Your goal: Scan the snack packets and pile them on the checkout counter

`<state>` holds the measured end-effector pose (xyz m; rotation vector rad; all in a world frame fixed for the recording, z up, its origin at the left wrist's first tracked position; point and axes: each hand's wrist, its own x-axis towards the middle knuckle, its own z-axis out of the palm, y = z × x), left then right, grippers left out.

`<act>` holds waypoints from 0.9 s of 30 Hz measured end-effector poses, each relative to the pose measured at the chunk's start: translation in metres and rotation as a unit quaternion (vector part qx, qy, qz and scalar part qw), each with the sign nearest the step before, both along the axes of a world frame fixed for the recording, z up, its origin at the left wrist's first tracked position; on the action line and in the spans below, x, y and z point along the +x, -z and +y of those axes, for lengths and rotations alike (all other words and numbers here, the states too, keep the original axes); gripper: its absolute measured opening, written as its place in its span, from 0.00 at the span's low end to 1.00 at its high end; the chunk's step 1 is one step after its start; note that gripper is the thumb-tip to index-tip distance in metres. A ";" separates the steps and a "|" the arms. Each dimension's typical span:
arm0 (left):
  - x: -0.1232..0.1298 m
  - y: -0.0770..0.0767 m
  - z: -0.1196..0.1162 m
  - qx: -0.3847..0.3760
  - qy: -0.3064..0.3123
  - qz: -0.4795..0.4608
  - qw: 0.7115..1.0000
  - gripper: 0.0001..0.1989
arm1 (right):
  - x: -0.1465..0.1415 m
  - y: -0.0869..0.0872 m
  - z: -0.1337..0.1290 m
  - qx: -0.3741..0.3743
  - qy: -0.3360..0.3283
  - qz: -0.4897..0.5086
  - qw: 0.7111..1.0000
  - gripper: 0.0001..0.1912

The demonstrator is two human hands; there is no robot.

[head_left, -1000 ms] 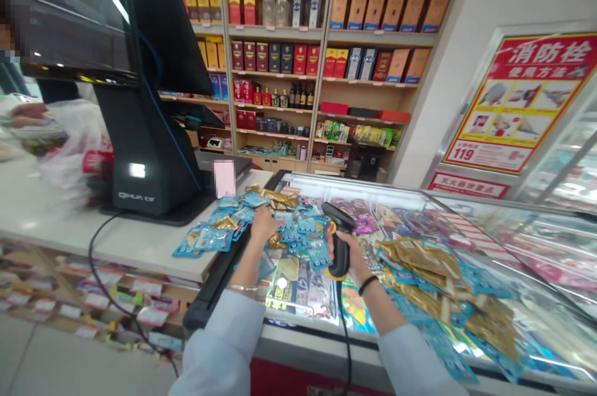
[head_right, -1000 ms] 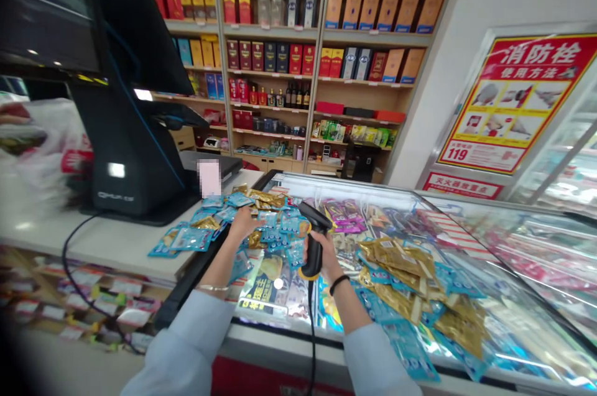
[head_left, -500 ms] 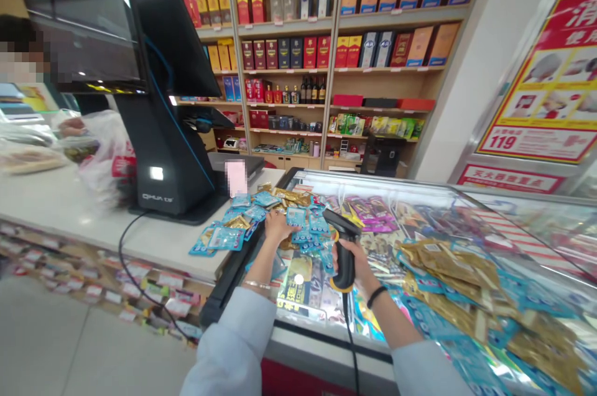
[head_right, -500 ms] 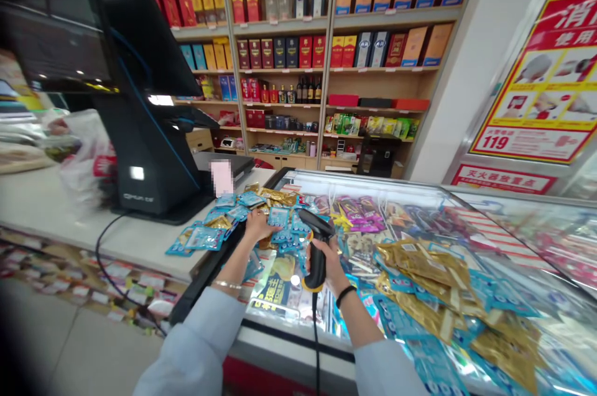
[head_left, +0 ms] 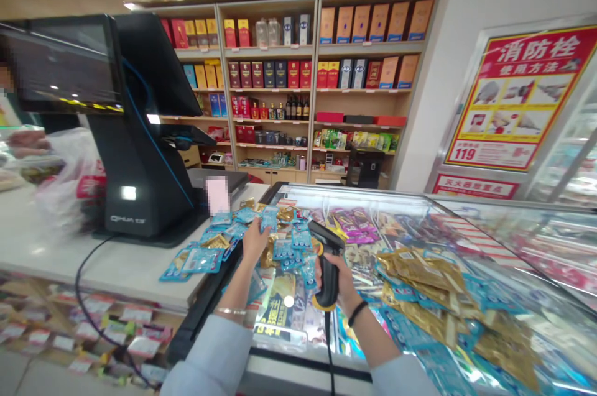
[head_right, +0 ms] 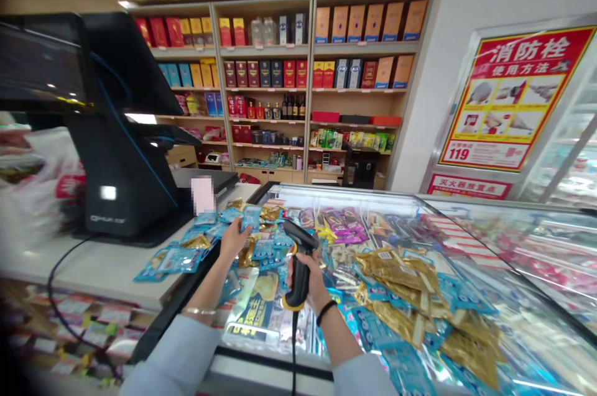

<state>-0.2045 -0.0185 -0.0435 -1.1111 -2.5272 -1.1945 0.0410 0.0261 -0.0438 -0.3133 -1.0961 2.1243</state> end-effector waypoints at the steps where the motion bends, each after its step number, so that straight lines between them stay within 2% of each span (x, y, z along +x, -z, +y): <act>1: -0.002 -0.001 -0.001 0.015 -0.011 0.003 1.000 0.10 | 0.000 0.000 0.000 -0.001 -0.005 0.007 1.000 0.17; 6: -0.001 -0.009 -0.004 0.062 -0.028 0.013 0.998 0.10 | -0.001 0.001 -0.002 0.007 -0.002 -0.009 1.000 0.14; 12: 0.011 -0.017 -0.007 0.079 0.006 0.026 0.996 0.09 | -0.002 0.000 -0.003 0.016 0.012 -0.029 0.999 0.15; 22: 0.010 -0.016 -0.007 0.092 0.024 0.025 0.995 0.08 | -0.001 -0.002 -0.004 0.003 0.023 -0.034 0.999 0.15; 27: 0.011 -0.017 -0.006 0.080 0.012 0.023 0.996 0.07 | 0.000 -0.002 -0.003 0.006 0.018 -0.034 0.999 0.15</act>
